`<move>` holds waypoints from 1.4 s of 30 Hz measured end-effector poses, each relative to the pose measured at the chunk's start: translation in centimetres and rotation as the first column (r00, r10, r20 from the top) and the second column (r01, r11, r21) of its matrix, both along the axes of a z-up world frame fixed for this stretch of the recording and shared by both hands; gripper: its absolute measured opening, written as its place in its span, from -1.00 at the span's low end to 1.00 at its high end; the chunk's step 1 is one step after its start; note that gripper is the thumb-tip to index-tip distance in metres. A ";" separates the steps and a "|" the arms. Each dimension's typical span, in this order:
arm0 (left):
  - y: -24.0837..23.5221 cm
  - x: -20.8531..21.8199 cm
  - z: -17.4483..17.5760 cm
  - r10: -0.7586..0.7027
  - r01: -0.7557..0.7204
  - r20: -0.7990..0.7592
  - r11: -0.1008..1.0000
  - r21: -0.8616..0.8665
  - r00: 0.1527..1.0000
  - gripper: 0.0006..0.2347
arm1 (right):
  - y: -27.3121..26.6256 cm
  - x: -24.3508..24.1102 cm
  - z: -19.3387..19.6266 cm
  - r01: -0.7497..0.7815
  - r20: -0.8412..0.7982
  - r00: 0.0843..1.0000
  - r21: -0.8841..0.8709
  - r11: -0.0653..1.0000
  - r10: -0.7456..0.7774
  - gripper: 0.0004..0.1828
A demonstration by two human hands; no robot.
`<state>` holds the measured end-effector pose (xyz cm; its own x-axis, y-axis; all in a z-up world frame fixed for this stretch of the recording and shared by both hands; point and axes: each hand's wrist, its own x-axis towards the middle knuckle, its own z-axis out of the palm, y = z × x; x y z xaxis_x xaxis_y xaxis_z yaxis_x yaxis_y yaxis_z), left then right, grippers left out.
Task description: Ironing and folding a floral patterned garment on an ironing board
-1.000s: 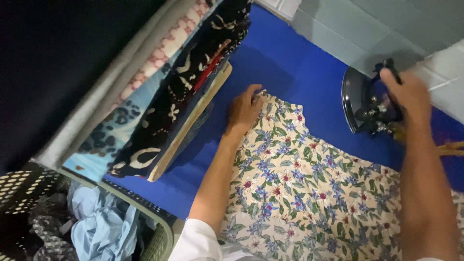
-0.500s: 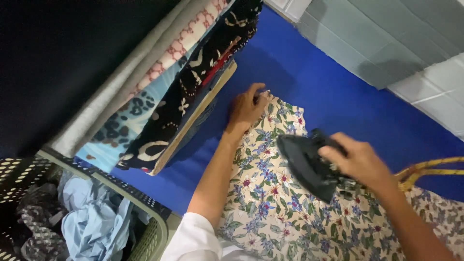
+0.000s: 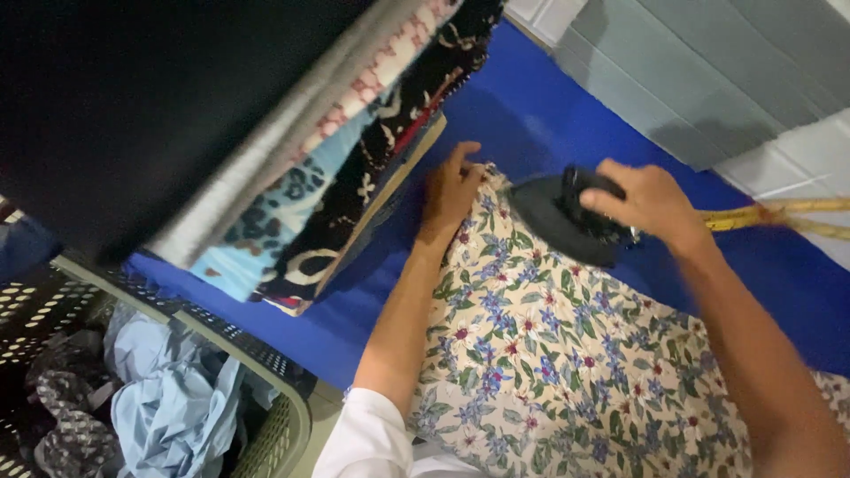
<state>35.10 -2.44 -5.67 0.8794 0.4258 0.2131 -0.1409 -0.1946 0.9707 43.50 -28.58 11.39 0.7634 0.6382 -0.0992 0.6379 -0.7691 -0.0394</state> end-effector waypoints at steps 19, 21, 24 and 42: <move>-4.6 -20.4 4.0 -0.242 0.122 -0.007 0.463 0.878 0.970 -0.58 | 8.8 0.4 -1.2 -0.334 0.097 0.941 0.141 0.932 0.323 -0.31; -3.3 -24.6 4.2 -0.377 0.257 -0.081 0.444 0.859 0.923 -0.44 | 8.0 -0.1 -1.6 -0.386 0.067 0.922 0.120 0.915 0.380 -0.35; -1.3 -28.4 5.8 -0.228 0.150 -0.034 0.515 0.844 0.973 -0.47 | 7.7 -0.6 -2.1 -0.512 0.118 0.853 0.003 0.859 0.508 -0.37; -0.7 -29.8 7.0 -0.169 0.088 0.028 0.638 0.765 0.985 -0.64 | 10.3 -1.7 2.1 -0.060 0.000 0.998 -0.066 0.996 0.060 -0.31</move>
